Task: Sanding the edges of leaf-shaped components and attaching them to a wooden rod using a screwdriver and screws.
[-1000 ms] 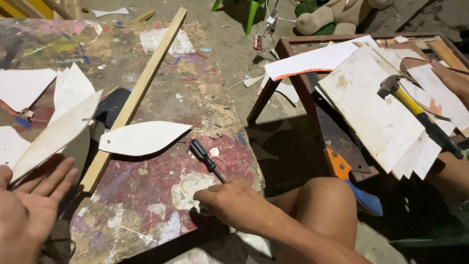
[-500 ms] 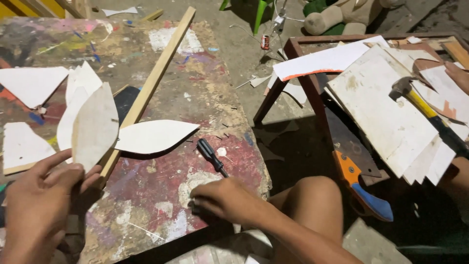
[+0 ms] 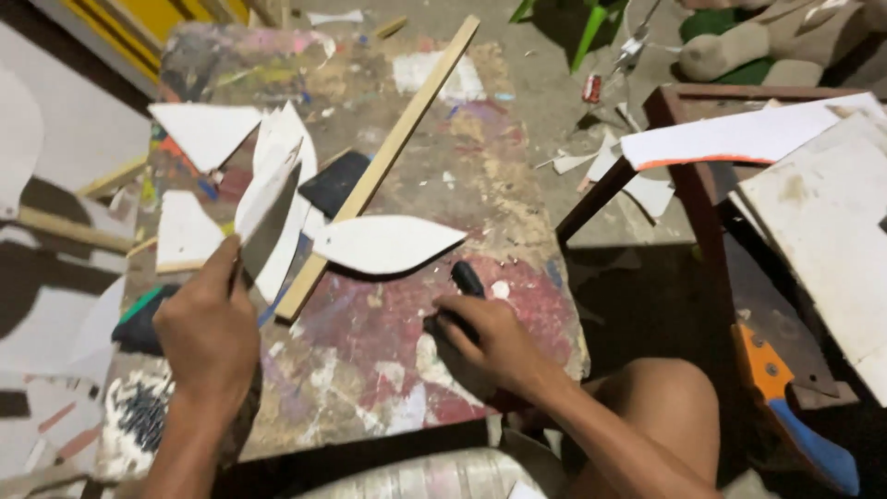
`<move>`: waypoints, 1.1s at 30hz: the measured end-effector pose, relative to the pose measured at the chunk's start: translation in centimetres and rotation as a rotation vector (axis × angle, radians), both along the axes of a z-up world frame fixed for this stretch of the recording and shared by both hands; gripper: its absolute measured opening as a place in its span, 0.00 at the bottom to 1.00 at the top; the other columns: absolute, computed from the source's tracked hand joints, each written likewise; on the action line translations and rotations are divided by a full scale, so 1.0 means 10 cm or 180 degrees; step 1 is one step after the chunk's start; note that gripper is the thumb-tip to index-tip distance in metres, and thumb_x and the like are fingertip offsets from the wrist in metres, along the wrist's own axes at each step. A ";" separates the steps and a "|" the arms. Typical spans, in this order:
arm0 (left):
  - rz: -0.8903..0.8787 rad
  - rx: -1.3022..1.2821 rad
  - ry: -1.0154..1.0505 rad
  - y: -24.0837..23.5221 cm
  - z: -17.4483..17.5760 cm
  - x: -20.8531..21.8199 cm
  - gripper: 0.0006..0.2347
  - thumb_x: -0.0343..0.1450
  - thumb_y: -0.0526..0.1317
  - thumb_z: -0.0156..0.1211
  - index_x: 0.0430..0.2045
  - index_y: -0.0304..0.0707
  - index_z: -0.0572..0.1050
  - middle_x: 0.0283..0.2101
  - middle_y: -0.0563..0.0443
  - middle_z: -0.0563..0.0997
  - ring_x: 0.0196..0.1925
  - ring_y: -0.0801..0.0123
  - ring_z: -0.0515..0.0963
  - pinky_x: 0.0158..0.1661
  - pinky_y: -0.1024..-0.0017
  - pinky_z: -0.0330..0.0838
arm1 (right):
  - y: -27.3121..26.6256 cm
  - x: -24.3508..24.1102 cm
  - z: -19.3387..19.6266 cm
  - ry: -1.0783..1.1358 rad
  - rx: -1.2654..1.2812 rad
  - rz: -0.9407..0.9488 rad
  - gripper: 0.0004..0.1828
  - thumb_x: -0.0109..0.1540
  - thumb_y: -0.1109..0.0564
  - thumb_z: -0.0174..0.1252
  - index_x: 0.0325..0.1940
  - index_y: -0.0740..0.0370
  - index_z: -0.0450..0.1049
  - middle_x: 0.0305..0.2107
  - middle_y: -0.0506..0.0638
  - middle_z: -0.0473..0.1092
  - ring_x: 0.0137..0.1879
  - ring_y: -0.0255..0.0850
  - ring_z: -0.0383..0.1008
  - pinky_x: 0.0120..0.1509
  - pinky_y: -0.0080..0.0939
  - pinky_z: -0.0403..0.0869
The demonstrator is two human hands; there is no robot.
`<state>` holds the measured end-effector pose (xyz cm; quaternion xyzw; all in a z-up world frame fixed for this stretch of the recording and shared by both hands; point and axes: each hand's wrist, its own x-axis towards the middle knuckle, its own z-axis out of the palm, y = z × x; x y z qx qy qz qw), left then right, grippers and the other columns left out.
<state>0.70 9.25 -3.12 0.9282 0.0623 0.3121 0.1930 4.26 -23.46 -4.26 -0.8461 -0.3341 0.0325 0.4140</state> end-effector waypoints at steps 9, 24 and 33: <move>0.0231 0.1300 0.0381 -0.35 -0.30 0.02 0.07 0.70 0.40 0.60 0.36 0.42 0.84 0.38 0.46 0.85 0.49 0.52 0.83 0.51 0.56 0.74 | -0.17 0.43 0.01 -0.1119 0.0362 -0.1131 0.17 0.63 0.58 0.63 0.57 0.58 0.78 0.42 0.58 0.79 0.49 0.59 0.80 0.53 0.56 0.76; -0.0439 -0.1193 0.3434 -0.75 0.59 -0.51 0.37 0.67 0.28 0.62 0.72 0.38 0.49 0.29 0.44 0.79 0.26 0.59 0.83 0.26 0.66 0.85 | -0.35 0.56 0.05 -0.0598 -0.0223 -0.0763 0.25 0.68 0.43 0.50 0.53 0.66 0.78 0.46 0.60 0.79 0.50 0.51 0.80 0.53 0.52 0.77; -0.0236 -0.1425 0.4038 -0.61 0.45 -0.71 0.18 0.64 0.51 0.63 0.38 0.42 0.67 0.40 0.46 0.82 0.38 0.57 0.83 0.35 0.57 0.73 | -0.20 0.32 0.32 0.0616 -0.0972 -0.0546 0.32 0.62 0.43 0.58 0.72 0.46 0.67 0.55 0.53 0.76 0.57 0.49 0.77 0.53 0.49 0.72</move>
